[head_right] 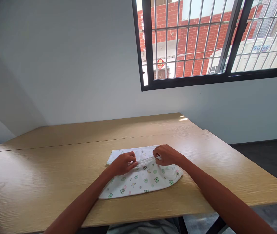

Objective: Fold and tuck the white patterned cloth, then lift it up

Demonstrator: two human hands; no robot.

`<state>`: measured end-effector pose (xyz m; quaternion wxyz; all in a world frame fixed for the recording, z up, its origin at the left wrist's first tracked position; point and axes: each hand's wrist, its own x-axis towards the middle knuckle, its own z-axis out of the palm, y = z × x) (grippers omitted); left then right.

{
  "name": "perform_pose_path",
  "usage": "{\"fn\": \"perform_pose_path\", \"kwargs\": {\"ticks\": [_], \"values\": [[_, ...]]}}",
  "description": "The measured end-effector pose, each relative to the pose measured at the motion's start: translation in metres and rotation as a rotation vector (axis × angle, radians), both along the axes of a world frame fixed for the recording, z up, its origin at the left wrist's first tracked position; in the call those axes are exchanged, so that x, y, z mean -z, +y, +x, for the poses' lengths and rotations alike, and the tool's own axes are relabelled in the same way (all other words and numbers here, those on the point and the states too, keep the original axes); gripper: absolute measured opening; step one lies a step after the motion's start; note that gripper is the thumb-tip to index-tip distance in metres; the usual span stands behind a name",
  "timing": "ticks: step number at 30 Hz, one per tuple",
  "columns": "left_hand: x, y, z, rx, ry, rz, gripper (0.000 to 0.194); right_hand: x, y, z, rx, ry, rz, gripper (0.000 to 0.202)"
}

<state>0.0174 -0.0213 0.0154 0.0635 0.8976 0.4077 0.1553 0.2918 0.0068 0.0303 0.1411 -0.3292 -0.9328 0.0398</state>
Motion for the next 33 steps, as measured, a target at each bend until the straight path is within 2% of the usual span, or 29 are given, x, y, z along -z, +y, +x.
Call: {"fn": "perform_pose_path", "kwargs": {"ticks": [3,7,11,18,26,33], "values": [[0.001,0.000,0.000,0.000,-0.005,-0.002,0.028,0.001,0.000,0.000,0.011,0.026,-0.065,0.002],[0.001,0.001,0.000,0.003,-0.001,-0.005,0.027,0.005,0.002,0.000,0.013,0.027,-0.143,0.009],[0.000,0.000,-0.001,0.018,-0.013,-0.014,0.025,0.012,0.007,0.000,-0.035,0.039,-0.190,0.016],[0.001,-0.002,0.000,0.066,-0.084,-0.013,0.017,0.019,0.015,0.000,-0.081,0.081,-0.318,0.014],[0.011,0.000,0.010,0.084,-0.123,0.027,0.018,0.016,0.013,0.000,-0.090,0.144,-0.333,0.016],[0.010,0.002,0.020,0.082,-0.187,-0.055,0.018,0.012,0.008,-0.001,-0.104,0.159,-0.307,0.014]]}}
